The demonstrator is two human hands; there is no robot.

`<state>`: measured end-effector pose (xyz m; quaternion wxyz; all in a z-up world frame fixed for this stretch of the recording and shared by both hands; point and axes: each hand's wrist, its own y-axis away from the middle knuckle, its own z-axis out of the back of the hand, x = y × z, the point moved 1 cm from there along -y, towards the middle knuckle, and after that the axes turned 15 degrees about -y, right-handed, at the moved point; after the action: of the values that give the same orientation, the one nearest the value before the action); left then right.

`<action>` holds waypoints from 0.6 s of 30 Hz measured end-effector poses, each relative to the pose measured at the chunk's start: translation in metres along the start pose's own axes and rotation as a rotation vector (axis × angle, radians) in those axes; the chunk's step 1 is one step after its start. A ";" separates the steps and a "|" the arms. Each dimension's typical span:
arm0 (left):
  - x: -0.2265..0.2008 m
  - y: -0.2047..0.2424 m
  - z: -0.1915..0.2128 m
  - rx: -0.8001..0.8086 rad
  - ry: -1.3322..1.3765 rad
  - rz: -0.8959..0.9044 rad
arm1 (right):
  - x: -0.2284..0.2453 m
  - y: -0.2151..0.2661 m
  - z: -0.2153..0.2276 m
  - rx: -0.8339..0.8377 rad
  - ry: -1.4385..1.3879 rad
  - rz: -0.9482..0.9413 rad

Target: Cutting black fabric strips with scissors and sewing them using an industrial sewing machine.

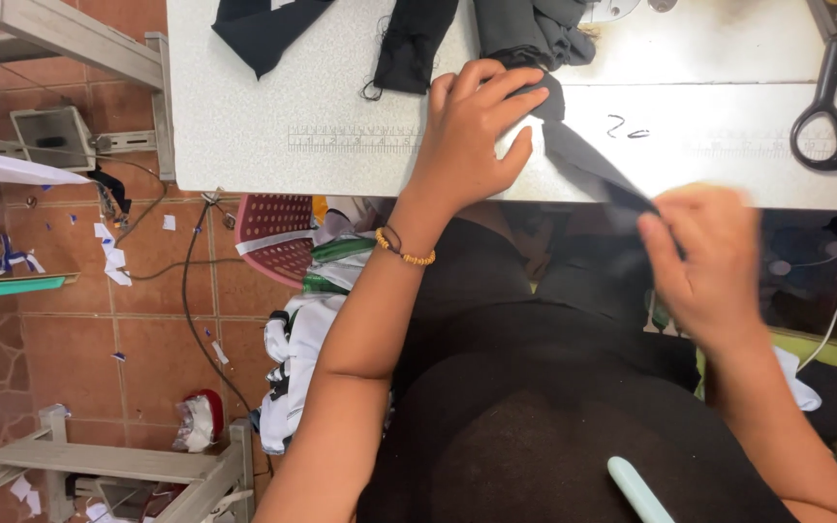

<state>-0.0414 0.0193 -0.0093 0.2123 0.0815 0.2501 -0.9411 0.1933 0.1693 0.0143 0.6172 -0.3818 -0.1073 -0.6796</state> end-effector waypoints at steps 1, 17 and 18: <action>-0.004 -0.001 0.000 -0.001 0.000 0.001 | 0.018 -0.005 -0.004 0.001 0.001 0.001; -0.070 0.011 0.000 -0.230 -0.370 -0.109 | -0.120 0.032 0.082 -0.048 0.396 -0.080; -0.079 0.016 -0.004 -0.250 -0.389 -0.091 | -0.123 0.027 0.081 -0.008 0.486 -0.104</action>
<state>0.0365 0.0372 0.0010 0.2221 -0.1399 0.3227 -0.9094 0.2432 0.3069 -0.0189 0.5873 -0.2036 0.0275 -0.7829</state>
